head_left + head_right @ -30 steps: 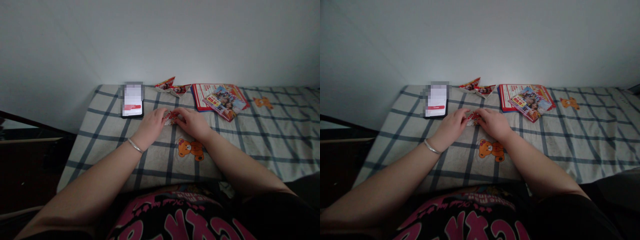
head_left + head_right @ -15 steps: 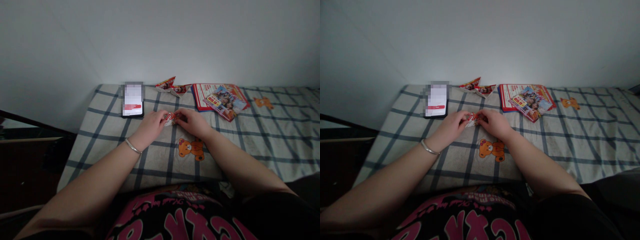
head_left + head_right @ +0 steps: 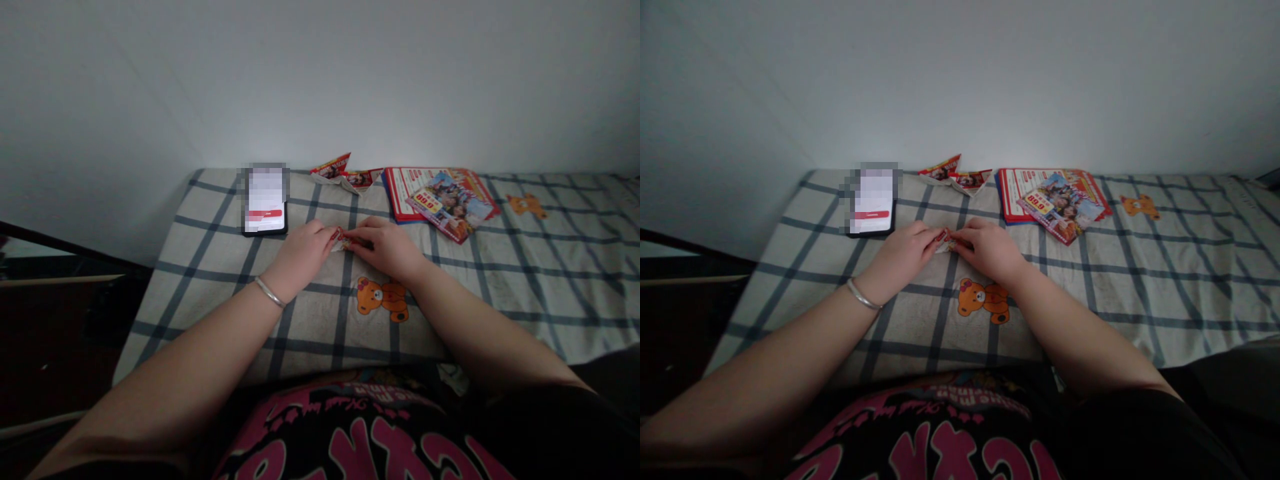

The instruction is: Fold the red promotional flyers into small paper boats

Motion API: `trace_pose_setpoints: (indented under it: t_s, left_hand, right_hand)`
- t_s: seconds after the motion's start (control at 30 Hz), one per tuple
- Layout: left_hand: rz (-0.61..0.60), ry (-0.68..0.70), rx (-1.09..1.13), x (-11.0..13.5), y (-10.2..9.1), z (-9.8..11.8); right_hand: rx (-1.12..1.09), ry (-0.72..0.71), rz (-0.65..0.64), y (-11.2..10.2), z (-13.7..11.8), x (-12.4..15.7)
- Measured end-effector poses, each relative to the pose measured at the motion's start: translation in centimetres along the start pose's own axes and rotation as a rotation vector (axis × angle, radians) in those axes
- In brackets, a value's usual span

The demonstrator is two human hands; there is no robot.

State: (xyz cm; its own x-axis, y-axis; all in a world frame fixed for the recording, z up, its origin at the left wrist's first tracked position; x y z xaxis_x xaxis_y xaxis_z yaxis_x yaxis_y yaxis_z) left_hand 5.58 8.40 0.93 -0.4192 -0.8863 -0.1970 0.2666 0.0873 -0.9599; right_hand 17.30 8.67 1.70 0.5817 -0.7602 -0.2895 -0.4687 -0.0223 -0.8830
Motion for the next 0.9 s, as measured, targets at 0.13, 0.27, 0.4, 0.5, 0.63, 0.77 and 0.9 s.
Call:
trace_pose_setpoints:
  t_s: [0.13, 0.27, 0.4, 0.5, 0.63, 0.77, 0.9]
  left_hand:
    - [-0.019, -0.038, -0.002, -0.1, 0.1, -0.2]
    - [-0.028, -0.065, 0.014, -0.4, -0.1, -0.4]
    - [-0.016, -0.076, 0.034, -0.5, -0.1, -0.6]
    - [0.005, -0.024, 0.030, -0.4, 0.1, -0.2]
    - [0.020, 0.037, -0.014, -0.3, 0.4, 0.4]
    - [-0.001, 0.063, -0.071, -0.3, 0.3, 1.0]
    - [-0.012, 0.060, -0.128, -0.3, -0.1, 1.3]
  right_hand:
    - [0.012, -0.002, -0.013, 0.1, -0.2, -0.1]
    - [0.006, 0.021, -0.025, 0.1, 0.1, -0.3]
    - [-0.029, 0.052, -0.043, 0.3, 0.6, -0.4]
    - [-0.033, 0.060, -0.049, 0.4, 0.8, -0.4]
    - [-0.020, 0.063, -0.042, 0.3, 0.5, -0.4]
    - [-0.043, 0.064, -0.029, 0.2, 0.7, -0.4]
    - [-0.107, 0.021, -0.002, 0.0, 0.7, -0.2]
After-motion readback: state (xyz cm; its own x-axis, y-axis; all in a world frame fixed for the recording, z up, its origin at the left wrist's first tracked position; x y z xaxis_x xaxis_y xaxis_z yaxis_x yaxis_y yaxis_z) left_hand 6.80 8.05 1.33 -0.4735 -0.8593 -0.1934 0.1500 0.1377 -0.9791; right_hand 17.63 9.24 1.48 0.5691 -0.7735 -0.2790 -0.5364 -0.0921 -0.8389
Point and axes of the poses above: each hand's wrist, its own x-axis away from the middle knuckle, its own y-axis out of the palm, z = x × y, the point moved 9 cm from there along -x, towards the middle knuckle, and after that the axes turned 6 degrees about -y, right-handed, at the moved point
